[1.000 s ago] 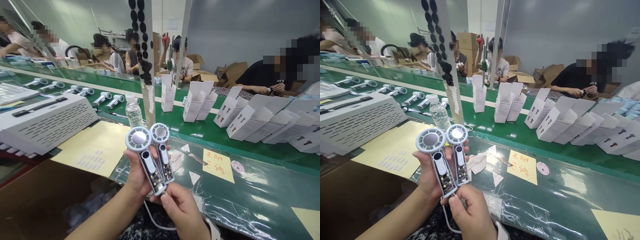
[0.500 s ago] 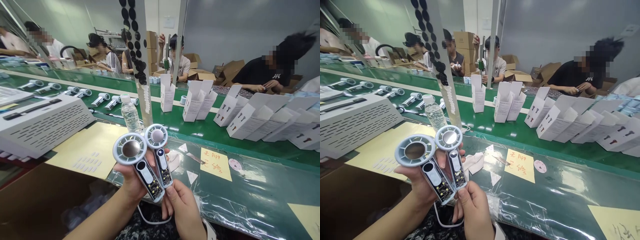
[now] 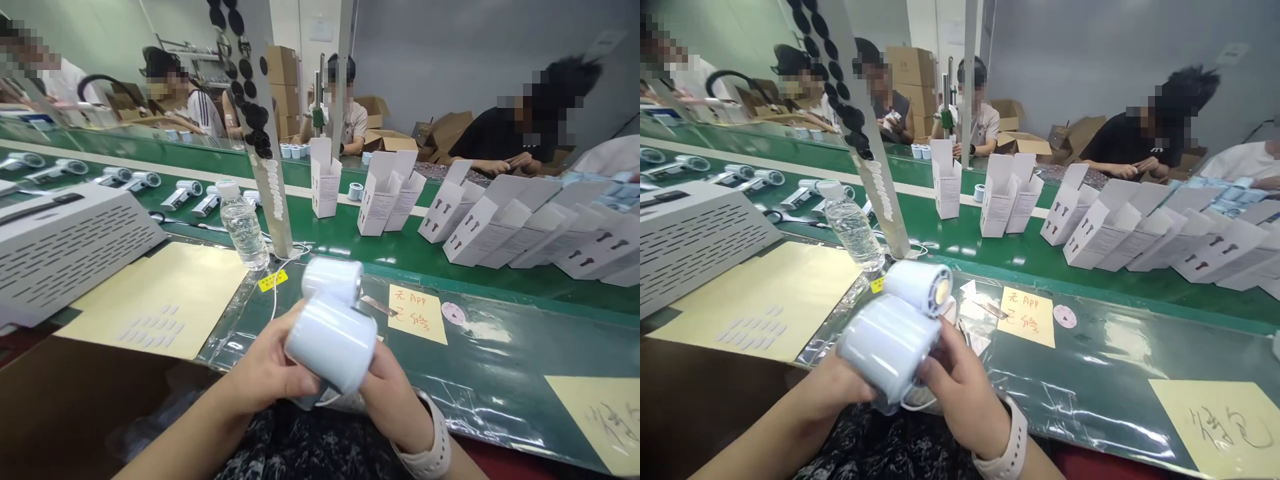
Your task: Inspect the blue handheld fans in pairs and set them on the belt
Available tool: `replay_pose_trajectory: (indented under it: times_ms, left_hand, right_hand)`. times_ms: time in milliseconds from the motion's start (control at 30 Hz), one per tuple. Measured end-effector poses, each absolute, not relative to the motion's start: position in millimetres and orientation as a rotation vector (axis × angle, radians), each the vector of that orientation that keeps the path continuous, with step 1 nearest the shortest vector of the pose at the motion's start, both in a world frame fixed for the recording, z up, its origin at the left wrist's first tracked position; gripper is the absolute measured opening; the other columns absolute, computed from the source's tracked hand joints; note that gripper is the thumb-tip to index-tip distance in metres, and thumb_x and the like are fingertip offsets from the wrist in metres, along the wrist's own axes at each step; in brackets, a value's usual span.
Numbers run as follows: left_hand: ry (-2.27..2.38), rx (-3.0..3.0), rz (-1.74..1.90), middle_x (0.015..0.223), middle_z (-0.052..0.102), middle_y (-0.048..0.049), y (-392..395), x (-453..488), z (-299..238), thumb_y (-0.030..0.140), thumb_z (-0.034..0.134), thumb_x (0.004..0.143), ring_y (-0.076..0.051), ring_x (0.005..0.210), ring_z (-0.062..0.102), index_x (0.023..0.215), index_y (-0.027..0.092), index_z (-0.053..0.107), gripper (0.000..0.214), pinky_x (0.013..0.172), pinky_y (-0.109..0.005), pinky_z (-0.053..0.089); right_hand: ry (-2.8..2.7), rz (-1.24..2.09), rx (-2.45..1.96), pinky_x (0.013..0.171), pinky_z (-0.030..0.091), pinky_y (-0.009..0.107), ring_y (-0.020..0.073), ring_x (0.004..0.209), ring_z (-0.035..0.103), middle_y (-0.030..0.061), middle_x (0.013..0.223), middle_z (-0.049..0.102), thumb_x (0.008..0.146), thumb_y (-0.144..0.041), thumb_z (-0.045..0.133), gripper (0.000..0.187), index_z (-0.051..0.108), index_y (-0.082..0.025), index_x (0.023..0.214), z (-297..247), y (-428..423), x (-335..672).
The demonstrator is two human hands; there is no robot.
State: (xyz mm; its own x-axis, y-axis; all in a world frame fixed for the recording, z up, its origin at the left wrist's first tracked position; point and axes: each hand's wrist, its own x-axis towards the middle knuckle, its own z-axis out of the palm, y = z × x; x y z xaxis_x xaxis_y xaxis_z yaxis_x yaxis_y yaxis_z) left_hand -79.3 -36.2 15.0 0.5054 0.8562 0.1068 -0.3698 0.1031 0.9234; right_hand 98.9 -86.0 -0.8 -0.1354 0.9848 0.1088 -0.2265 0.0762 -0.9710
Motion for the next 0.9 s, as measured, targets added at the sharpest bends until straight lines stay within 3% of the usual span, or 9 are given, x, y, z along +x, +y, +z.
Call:
replay_pose_trajectory:
  times_ms: [67,200,267,400,633,900]
  left_hand:
    - [0.572,1.088,1.007,0.095,0.075,-0.0083,-32,-79,10,0.03,0.087,0.064,-0.027,0.087,0.068,0.103,0.02,0.074,0.043,0.073,-0.033,0.055]
    - [0.617,0.875,1.048,0.084,0.069,-0.0043,-23,-74,10,0.053,0.07,0.08,-0.019,0.078,0.064,0.095,0.021,0.072,0.036,0.072,-0.031,0.055]
    - [0.547,0.83,0.989,0.083,0.064,-0.0012,-25,-71,11,0.047,0.072,0.079,-0.016,0.073,0.062,0.104,0.023,0.067,0.034,0.07,-0.031,0.055]
    - [0.433,0.928,0.943,0.089,0.059,0.0015,-37,-67,12,0.027,0.077,0.077,-0.014,0.074,0.062,0.118,0.028,0.056,0.046,0.069,-0.029,0.052]
    - [0.43,1.089,0.836,0.082,0.062,0.0001,-39,-64,10,0.034,0.069,0.085,-0.013,0.07,0.061,0.1,0.021,0.055,0.024,0.067,-0.027,0.049]
    - [0.348,0.97,0.859,0.093,0.056,-0.0011,-42,-63,13,0.035,0.072,0.081,-0.015,0.076,0.06,0.105,0.022,0.057,0.031,0.072,-0.033,0.052]
  right_hand:
    - [-1.065,1.414,-0.786,0.09,0.054,0.044,0.0302,0.112,0.063,0.0074,0.124,0.066,0.079,-0.046,0.077,0.053,0.06,-0.031,0.127,0,-86,102]
    - [-0.956,1.418,-0.842,0.08,0.052,0.033,0.0195,0.091,0.063,0.0017,0.103,0.066,0.079,-0.036,0.08,0.042,0.061,-0.03,0.116,-5,-86,111]
    - [-0.936,1.427,-0.833,0.078,0.05,0.032,0.0173,0.086,0.06,0.0013,0.1,0.064,0.084,-0.037,0.074,0.033,0.061,-0.028,0.113,-9,-87,113]
    - [-0.919,1.423,-0.771,0.079,0.048,0.033,0.0171,0.086,0.059,0.0025,0.104,0.062,0.09,-0.037,0.067,0.029,0.058,-0.027,0.115,-12,-90,113]
    - [-0.907,1.465,-0.771,0.078,0.048,0.033,0.0161,0.082,0.059,0.0004,0.101,0.06,0.089,-0.035,0.069,0.035,0.055,-0.028,0.119,-8,-91,112]
    - [-0.804,1.56,-0.734,0.076,0.048,0.035,0.0193,0.083,0.058,0.0034,0.102,0.061,0.086,-0.037,0.07,0.038,0.054,-0.025,0.118,-9,-89,105]
